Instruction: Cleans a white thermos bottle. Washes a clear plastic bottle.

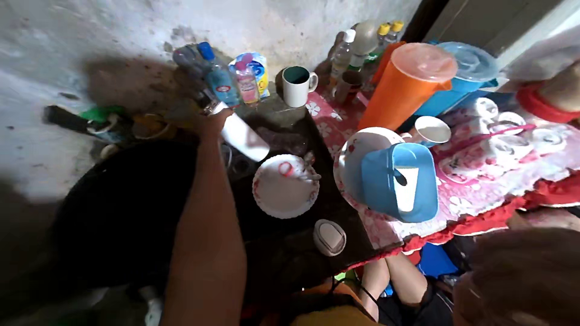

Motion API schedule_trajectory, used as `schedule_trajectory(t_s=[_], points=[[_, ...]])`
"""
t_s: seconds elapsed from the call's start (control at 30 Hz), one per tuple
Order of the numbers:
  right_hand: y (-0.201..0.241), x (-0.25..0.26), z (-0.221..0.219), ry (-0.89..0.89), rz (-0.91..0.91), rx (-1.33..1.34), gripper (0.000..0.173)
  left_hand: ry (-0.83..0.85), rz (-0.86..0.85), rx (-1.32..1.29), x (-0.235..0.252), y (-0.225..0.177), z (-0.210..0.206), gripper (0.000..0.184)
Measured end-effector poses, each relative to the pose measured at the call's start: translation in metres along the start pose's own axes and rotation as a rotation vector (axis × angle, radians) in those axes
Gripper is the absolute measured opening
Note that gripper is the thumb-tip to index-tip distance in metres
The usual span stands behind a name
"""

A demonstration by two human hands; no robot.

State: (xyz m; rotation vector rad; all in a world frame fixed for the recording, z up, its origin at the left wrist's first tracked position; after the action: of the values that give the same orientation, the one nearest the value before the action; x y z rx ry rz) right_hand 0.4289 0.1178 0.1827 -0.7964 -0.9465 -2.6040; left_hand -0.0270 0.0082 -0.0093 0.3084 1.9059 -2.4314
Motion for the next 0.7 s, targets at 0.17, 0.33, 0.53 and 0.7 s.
schedule_trajectory(t_s=[0.17, 0.33, 0.53, 0.7], points=[[-0.051, 0.017, -0.043, 0.110, 0.064, 0.038, 0.023, -0.028, 0.269, -0.359, -0.019, 0.039, -0.013, 0.091], [-0.091, 0.004, -0.093, 0.321, -0.108, -0.113, 0.020, 0.009, 0.426, -0.661, -0.038, 0.079, -0.029, 0.075], [-0.110, -0.031, -0.118, 0.476, -0.287, -0.208, 0.018, 0.043, 0.505, -0.740, -0.041, 0.105, -0.042, 0.074], [-0.117, -0.050, -0.131, 0.505, -0.422, -0.240, 0.023, 0.057, 0.532, -0.842, -0.041, 0.099, -0.052, 0.073]])
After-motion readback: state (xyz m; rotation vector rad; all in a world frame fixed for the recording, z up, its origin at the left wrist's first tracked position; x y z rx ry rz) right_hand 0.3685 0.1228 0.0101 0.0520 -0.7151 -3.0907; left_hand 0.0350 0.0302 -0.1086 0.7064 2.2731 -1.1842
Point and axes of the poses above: each hand's wrist, its own x-axis towards the middle knuckle, its own z-axis out of the back of the hand, y = z × x, the point moved 6 cm from there along x, towards the middle knuckle, and after that the axes turned 9 degrees about -x, right-handed, at the moved point
